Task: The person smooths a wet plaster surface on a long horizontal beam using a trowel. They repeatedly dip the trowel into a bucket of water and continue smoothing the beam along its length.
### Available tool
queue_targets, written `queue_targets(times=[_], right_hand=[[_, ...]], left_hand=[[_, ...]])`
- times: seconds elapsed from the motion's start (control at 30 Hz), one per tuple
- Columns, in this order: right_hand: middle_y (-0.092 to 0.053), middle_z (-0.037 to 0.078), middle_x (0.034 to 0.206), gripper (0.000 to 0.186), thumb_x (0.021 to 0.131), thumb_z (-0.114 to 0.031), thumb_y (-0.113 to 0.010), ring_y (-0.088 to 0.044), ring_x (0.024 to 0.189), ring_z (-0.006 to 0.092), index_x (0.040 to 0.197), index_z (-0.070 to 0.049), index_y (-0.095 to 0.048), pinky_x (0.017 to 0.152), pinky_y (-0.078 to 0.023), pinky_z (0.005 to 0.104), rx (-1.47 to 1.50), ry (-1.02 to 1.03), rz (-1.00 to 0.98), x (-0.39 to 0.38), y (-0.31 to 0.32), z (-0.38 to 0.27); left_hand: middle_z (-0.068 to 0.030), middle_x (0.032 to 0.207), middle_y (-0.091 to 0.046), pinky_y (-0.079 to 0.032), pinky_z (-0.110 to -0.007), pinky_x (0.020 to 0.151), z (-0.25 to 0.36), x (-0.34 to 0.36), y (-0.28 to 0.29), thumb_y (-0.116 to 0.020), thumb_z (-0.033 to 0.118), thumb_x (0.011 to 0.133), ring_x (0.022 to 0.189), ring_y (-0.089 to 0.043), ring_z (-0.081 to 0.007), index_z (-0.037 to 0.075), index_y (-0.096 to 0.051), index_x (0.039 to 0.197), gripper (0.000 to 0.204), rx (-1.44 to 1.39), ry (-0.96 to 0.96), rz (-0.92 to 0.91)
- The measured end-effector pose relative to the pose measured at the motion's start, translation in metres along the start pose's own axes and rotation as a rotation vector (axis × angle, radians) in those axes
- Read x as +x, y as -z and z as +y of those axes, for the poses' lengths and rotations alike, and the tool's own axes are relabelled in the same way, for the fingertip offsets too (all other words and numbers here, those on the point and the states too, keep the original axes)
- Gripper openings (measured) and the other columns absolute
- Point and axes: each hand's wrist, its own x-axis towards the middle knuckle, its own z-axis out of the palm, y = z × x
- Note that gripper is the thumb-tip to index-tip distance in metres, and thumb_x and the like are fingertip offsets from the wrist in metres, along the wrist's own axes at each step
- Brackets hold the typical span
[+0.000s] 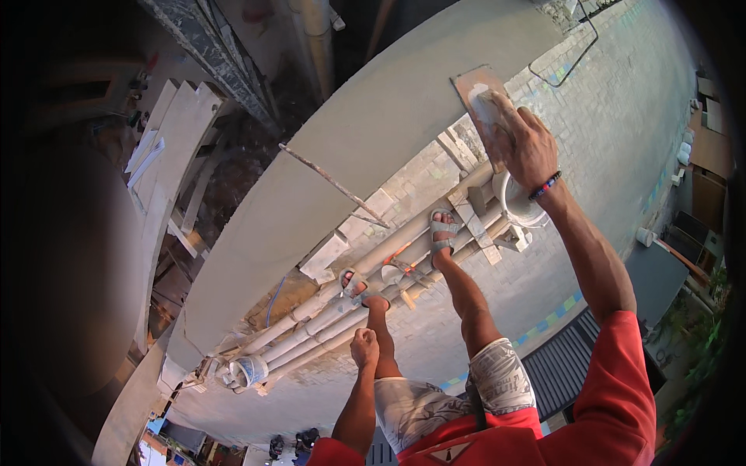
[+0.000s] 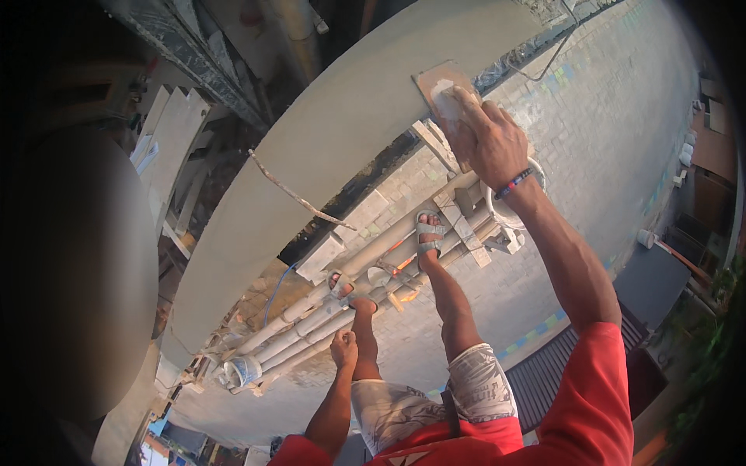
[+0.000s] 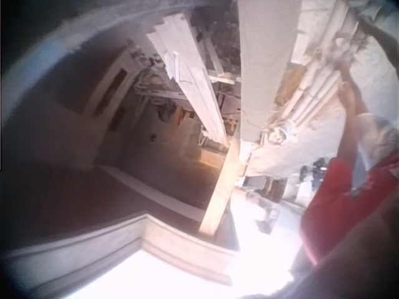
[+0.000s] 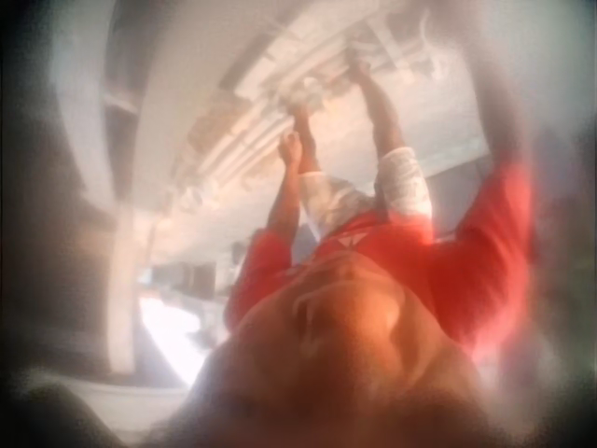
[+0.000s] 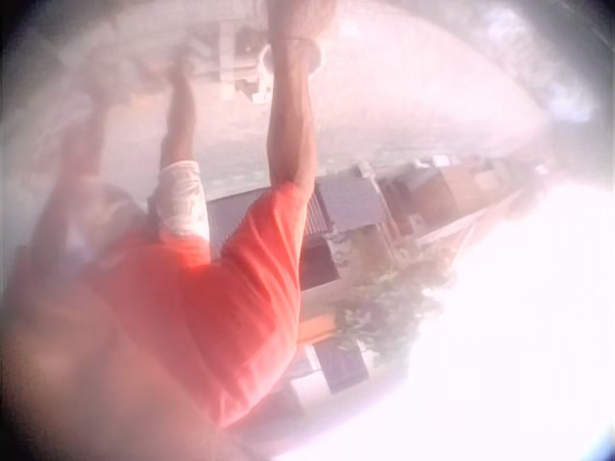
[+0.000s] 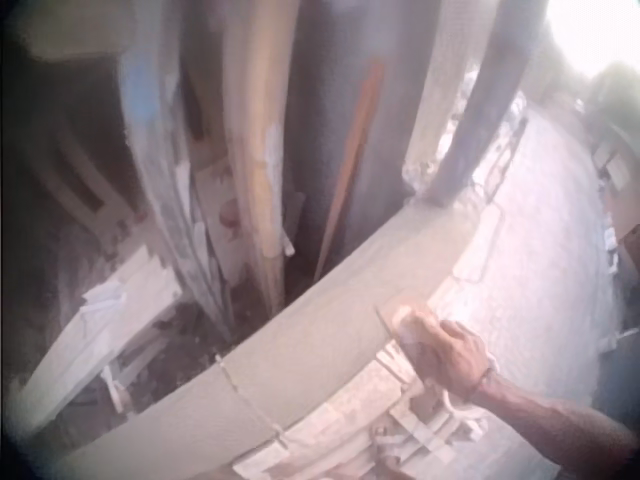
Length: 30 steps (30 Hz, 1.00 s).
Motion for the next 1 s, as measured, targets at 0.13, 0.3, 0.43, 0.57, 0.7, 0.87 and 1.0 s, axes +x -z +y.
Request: queue_targets(times=[0.13, 0.3, 0.43, 0.57, 0.7, 0.87, 1.0], right_hand=[[-0.059, 0.010, 0.086, 0.044, 0.083, -0.022, -0.066, -0.061, 0.077, 0.0277, 0.125, -0.016, -0.052, 0.065, -0.052, 0.0393, 0.109, 0.139, -0.050, -0.014, -0.018, -0.062], [-0.059, 0.011, 0.084, 0.050, 0.083, -0.016, -0.062, -0.060, 0.071, 0.0283, 0.132, -0.014, -0.050, 0.064, -0.052, 0.0413, 0.014, 0.098, -0.023, -0.027, 0.008, 0.017], [-0.061, 0.015, 0.089, 0.050, 0.085, -0.014, -0.057, -0.062, 0.076, 0.0321, 0.133, -0.015, -0.047, 0.069, -0.053, 0.0420, -0.028, -0.093, 0.078, 0.039, -0.001, 0.023], [-0.061, 0.013, 0.091, 0.050, 0.084, -0.012, -0.058, -0.062, 0.081, 0.0305, 0.132, -0.014, -0.049, 0.070, -0.053, 0.0423, 0.087, 0.136, -0.087, 0.006, -0.018, -0.040], [-0.062, 0.013, 0.090, 0.050, 0.083, -0.015, -0.060, -0.063, 0.079, 0.0315, 0.131, -0.014, -0.050, 0.069, -0.053, 0.0417, 0.010, 0.090, -0.048, -0.006, 0.008, 0.012], [-0.063, 0.016, 0.094, 0.049, 0.084, -0.019, -0.060, -0.063, 0.078, 0.0356, 0.132, -0.014, -0.049, 0.070, -0.052, 0.0424, -0.030, -0.044, 0.076, 0.063, -0.004, 0.023], [-0.062, 0.011, 0.092, 0.045, 0.086, -0.020, -0.061, -0.063, 0.081, 0.0300, 0.130, -0.017, -0.051, 0.068, -0.054, 0.0389, 0.044, 0.222, -0.103, 0.023, -0.023, -0.046]], left_hand=[[-0.0147, 0.089, -0.068, -0.051, -0.042, 0.075, 0.015, 0.003, 0.006, -0.059, 0.027, 0.083, 0.084, -0.066, -0.0330, 0.007, -0.064, 0.092, 0.022, 0.032, -0.003, -0.064], [-0.0154, 0.090, -0.068, -0.051, -0.042, 0.075, 0.001, 0.003, 0.005, -0.058, 0.027, 0.083, 0.084, -0.066, -0.0327, 0.007, -0.065, 0.093, 0.023, 0.025, -0.024, -0.013], [-0.0163, 0.089, -0.068, -0.051, -0.042, 0.075, 0.001, 0.012, 0.005, -0.059, 0.027, 0.082, 0.084, -0.066, -0.0337, 0.007, -0.065, 0.093, 0.024, 0.049, -0.040, -0.068], [-0.0164, 0.088, -0.068, -0.051, -0.043, 0.075, 0.011, 0.009, 0.010, -0.059, 0.028, 0.082, 0.084, -0.066, -0.0340, 0.007, -0.065, 0.093, 0.024, 0.045, -0.023, -0.065], [-0.0157, 0.087, -0.069, -0.052, -0.042, 0.074, 0.004, 0.006, 0.007, -0.059, 0.029, 0.084, 0.083, -0.067, -0.0332, 0.008, -0.064, 0.093, 0.024, 0.041, -0.051, 0.001], [-0.0156, 0.087, -0.069, -0.052, -0.042, 0.073, 0.010, 0.005, 0.002, -0.059, 0.031, 0.085, 0.083, -0.067, -0.0336, 0.008, -0.064, 0.093, 0.024, 0.029, -0.050, -0.042], [-0.0158, 0.088, -0.068, -0.052, -0.043, 0.074, 0.005, -0.002, 0.000, -0.058, 0.032, 0.085, 0.083, -0.066, -0.0343, 0.009, -0.064, 0.093, 0.024, 0.014, -0.012, -0.044]])
